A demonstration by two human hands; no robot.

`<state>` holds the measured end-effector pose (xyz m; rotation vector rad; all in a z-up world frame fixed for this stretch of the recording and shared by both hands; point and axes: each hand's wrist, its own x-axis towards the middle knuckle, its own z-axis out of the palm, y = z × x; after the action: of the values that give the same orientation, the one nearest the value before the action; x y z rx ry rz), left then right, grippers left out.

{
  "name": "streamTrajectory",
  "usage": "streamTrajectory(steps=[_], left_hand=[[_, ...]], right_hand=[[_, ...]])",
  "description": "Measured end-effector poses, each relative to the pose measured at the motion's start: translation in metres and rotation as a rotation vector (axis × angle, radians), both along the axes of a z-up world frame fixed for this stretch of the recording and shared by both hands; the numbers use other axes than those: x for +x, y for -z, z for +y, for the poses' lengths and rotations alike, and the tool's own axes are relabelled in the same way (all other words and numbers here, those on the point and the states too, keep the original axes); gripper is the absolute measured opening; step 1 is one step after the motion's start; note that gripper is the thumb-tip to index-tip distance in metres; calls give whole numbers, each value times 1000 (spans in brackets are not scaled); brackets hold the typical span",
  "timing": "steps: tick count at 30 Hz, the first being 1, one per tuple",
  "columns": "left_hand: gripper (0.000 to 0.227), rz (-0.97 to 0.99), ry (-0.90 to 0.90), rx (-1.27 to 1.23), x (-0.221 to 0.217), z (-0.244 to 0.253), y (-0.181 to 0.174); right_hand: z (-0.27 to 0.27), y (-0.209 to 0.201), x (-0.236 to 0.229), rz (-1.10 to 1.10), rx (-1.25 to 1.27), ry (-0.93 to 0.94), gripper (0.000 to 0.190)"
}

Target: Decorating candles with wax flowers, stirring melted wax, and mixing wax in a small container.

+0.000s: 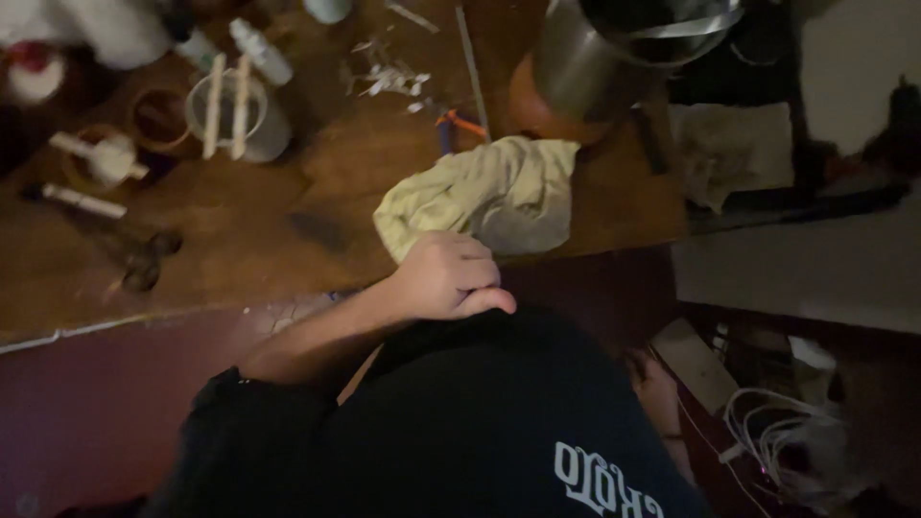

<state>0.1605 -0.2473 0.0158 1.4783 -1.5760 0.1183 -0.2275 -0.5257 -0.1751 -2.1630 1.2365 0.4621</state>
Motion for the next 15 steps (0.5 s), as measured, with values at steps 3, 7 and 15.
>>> streamTrajectory(steps=[3, 7, 15], left_hand=[[46, -20, 38, 18, 16, -23, -6], [47, -60, 70, 20, 26, -53, -11], [43, -168, 20, -17, 46, -102, -51]], right_hand=[[-29, 13, 5, -205, -93, -30, 34], [-46, -10, 29, -216, -98, 105, 32], [-112, -67, 86, -448, -115, -161, 32]])
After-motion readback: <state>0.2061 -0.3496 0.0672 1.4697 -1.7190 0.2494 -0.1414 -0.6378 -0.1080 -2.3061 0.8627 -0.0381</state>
